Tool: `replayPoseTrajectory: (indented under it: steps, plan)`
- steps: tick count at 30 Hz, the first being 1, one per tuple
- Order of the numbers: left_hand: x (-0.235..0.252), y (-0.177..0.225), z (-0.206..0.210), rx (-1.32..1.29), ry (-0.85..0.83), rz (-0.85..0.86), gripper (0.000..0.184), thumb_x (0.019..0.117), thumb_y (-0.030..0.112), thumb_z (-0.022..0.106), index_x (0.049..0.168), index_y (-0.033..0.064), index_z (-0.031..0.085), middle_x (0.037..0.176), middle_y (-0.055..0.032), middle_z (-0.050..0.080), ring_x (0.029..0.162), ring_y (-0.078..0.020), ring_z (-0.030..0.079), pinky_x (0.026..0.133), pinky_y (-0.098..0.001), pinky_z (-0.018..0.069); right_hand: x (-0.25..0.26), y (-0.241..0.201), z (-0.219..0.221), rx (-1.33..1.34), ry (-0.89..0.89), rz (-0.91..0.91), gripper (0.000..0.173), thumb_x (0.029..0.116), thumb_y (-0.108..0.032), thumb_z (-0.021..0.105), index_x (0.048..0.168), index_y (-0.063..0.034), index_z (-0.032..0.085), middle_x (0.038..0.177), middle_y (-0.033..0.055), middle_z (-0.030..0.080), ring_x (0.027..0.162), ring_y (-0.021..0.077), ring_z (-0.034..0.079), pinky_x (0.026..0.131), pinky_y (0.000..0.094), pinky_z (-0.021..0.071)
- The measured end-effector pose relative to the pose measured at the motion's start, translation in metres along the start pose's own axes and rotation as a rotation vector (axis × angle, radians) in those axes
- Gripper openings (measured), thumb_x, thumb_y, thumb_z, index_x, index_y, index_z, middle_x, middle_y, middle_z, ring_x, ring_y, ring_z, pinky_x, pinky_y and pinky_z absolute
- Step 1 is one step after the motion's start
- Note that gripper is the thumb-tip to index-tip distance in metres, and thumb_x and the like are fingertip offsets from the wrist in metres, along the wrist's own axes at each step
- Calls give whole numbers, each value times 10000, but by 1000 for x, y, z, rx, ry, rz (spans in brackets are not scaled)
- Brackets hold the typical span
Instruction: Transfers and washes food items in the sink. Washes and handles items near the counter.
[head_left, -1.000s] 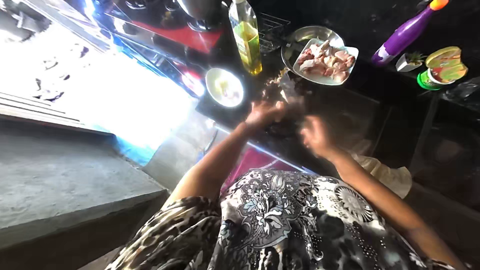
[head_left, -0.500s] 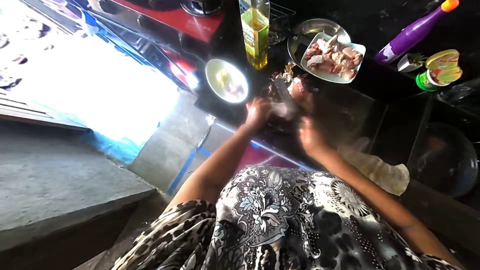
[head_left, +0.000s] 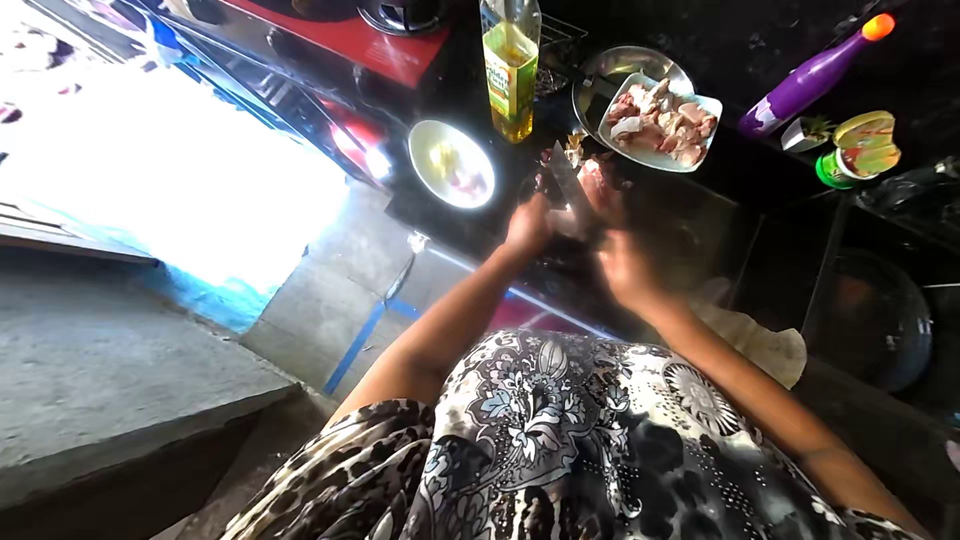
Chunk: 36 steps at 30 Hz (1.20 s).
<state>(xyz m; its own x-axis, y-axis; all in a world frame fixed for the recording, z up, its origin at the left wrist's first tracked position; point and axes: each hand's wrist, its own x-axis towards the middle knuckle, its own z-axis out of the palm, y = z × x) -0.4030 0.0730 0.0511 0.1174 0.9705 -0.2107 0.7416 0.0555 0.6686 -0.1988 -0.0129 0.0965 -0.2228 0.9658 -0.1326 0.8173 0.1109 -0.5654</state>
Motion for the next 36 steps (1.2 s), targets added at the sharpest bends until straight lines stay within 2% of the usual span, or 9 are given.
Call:
replayPoseTrajectory:
  steps: [3, 7, 11, 13, 17, 22, 27, 32, 36]
  plan:
    - [-4, 1, 4, -27, 61, -13, 343, 995, 132, 606, 1281, -56, 576, 1167, -265, 682, 1113, -411, 677, 981, -560, 525, 4, -2, 4, -34, 22, -22, 440, 1090, -199, 503, 1447, 47, 428, 1066, 284, 692, 925, 448, 717, 828, 595, 578]
    - [-5, -3, 6, -48, 76, -7, 341, 983, 125, 637, 1266, -56, 581, 1138, -268, 690, 1094, -422, 683, 967, -568, 530, 9, 3, 8, -28, -36, 18, 447, 1095, -197, 492, 1463, 41, 403, 1121, 301, 676, 978, 461, 708, 860, 601, 567]
    - [-5, -1, 5, -27, 49, -46, 329, 994, 108, 618, 1281, -45, 567, 1144, -266, 687, 1103, -421, 681, 972, -572, 527, -3, -17, -9, 33, 307, -293, 451, 1079, -125, 495, 1444, 109, 369, 1214, 318, 627, 1001, 398, 701, 894, 508, 580]
    - [-7, -3, 7, -26, 57, -37, 314, 988, 102, 619, 1262, -43, 568, 1113, -262, 692, 1076, -417, 689, 948, -567, 536, -5, -20, -9, -4, 361, -310, 446, 1078, -138, 485, 1428, 109, 360, 1079, 280, 651, 840, 336, 715, 771, 470, 614]
    - [-9, -8, 10, -58, 81, 20, 339, 978, 129, 648, 1258, -52, 585, 1107, -258, 697, 1063, -410, 693, 951, -566, 538, 1, -6, 7, -110, -93, 100, 406, 1105, -224, 457, 1420, 29, 419, 1074, 288, 672, 946, 456, 708, 817, 611, 573]
    - [-14, -2, 6, -31, 88, 7, 274, 997, 164, 609, 1191, -29, 625, 1051, -246, 709, 1021, -409, 704, 912, -586, 544, -3, -9, 19, -245, -81, 33, 373, 1089, -172, 478, 1392, 46, 482, 1019, 286, 676, 876, 449, 713, 750, 589, 583]
    - [-6, -11, 5, 70, 114, 46, 255, 1010, 141, 580, 1185, -38, 628, 1046, -253, 709, 1019, -429, 703, 902, -595, 538, -5, -1, 4, -193, -210, 141, 426, 1103, -199, 451, 1447, 51, 420, 1063, 287, 683, 995, 454, 700, 873, 593, 557]
    - [0, -4, -4, 54, 122, -36, 268, 1039, 157, 526, 1202, -25, 637, 1099, -252, 707, 1068, -431, 692, 941, -599, 527, -30, 1, -15, -295, -360, 217, 421, 1115, -203, 388, 1466, 29, 379, 1062, 276, 679, 1042, 441, 692, 915, 575, 543]
    - [0, -9, -3, 66, 136, 37, 257, 1031, 124, 529, 1179, -49, 649, 1080, -263, 711, 1043, -441, 699, 925, -601, 533, -41, 2, -24, -299, -409, 248, 417, 1122, -211, 367, 1454, 40, 389, 1102, 279, 671, 1096, 436, 676, 959, 563, 526]
